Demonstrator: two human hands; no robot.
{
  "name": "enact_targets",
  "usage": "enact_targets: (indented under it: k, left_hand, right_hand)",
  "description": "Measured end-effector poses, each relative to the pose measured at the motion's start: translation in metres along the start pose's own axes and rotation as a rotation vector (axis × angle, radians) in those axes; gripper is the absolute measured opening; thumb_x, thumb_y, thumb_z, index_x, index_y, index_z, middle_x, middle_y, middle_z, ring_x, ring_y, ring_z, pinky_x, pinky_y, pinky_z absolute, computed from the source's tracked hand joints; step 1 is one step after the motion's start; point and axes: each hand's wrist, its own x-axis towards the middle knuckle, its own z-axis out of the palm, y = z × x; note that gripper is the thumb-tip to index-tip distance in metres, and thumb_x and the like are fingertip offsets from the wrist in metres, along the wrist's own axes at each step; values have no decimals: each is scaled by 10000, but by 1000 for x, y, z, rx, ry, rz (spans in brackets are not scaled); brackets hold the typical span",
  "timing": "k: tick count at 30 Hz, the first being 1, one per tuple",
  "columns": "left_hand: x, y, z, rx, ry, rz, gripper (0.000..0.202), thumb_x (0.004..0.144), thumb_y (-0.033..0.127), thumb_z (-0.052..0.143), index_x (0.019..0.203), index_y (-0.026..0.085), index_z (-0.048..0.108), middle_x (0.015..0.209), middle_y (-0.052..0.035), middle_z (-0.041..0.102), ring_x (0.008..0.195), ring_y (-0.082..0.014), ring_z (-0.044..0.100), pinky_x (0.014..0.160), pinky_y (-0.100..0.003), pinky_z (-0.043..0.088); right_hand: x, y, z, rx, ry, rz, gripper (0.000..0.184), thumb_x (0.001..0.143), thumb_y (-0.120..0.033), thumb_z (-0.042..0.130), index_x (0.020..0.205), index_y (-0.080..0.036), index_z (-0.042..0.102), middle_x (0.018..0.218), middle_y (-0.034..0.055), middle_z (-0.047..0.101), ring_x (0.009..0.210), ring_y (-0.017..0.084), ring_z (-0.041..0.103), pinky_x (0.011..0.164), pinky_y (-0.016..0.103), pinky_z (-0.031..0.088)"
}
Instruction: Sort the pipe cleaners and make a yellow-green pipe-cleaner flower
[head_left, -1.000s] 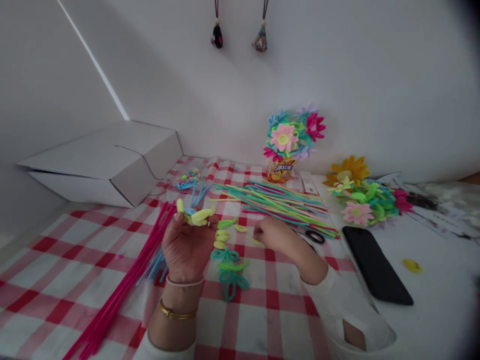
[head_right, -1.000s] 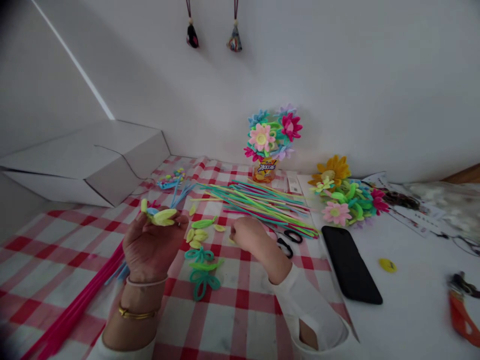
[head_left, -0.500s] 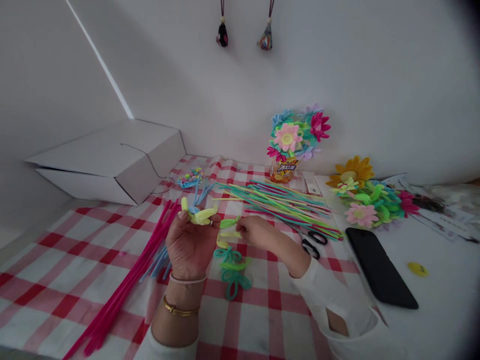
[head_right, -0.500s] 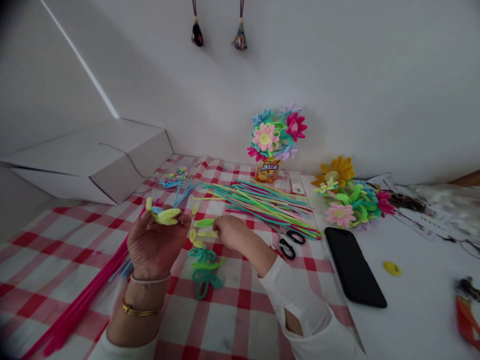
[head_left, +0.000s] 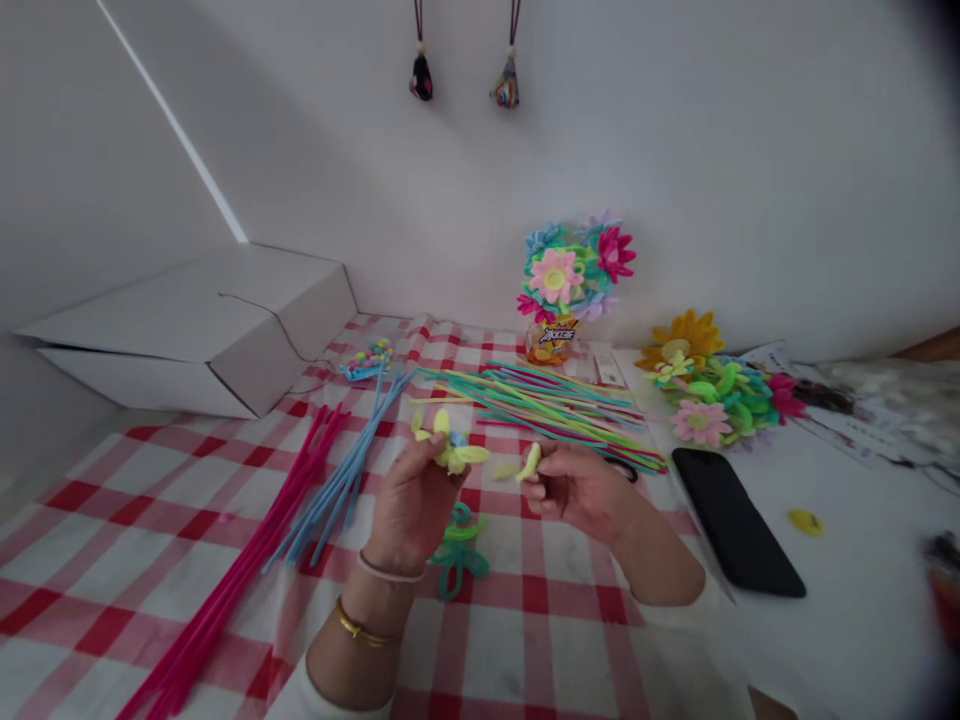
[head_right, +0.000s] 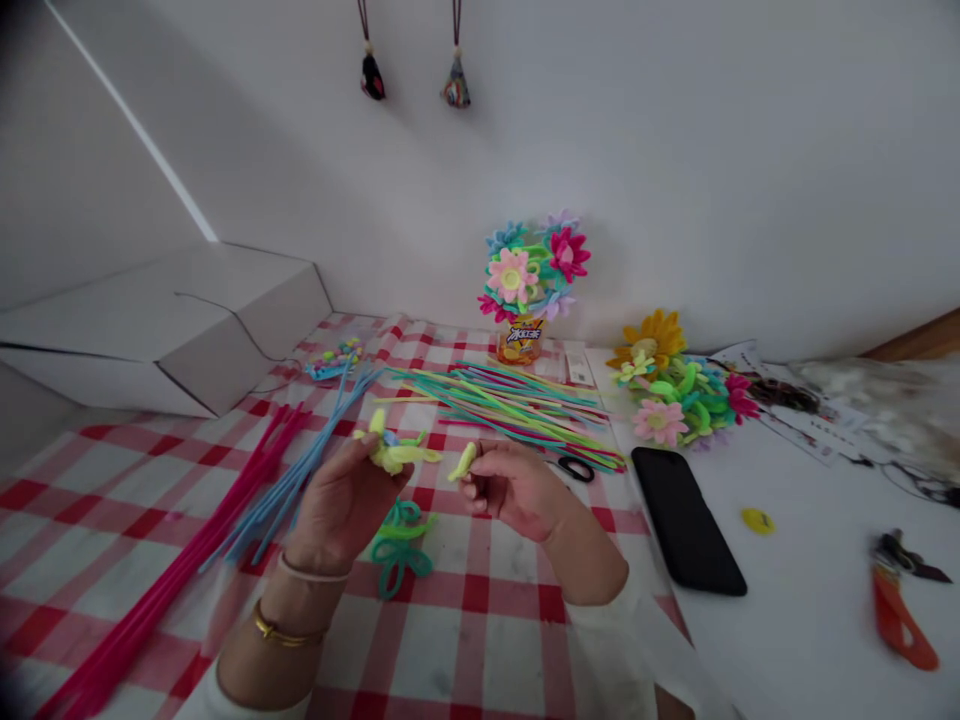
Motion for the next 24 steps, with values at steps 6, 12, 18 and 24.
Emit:
enact_targets:
  k: [6,12,18,24]
  left_hand:
    - [-9,-29,6,178,-86,-103,128,666,113,681,604,142,573,586,33,567,537,-72,525,499,-202,398]
    - [-3,-13,1,83,-48,-12,107,671,99,650,605,150,584,606,25,598,554,-90,560,511,-217,425]
    - [9,35,-14,-94,19,264,67,720,149,584,671,193,577,651,31,638,669,-140,608,606,-277,479]
    - [5,34,-14,-152,-8,271,70,736,154,562,685,195,586,671,25,646,699,-150,598,617,-293,479]
  right_hand:
    - [-24,0,9,-9,56,-75,72,660,-178,616,724,-157,591,579,-6,534,517,87,471,457,195,291]
    - [-30,-2,1,-207,287,-267,33,645,-192,611,667,-182,588,687,5,555,599,113,492,539,237,378]
    - [-12,6,-1,-530,423,-185,212,640,-203,613,846,-158,588,621,-26,530,535,93,460,515,227,361]
    - [5,18,-2,-912,355,-75,417,666,-152,507,1079,-165,570,711,-9,554,588,109,508,534,229,381]
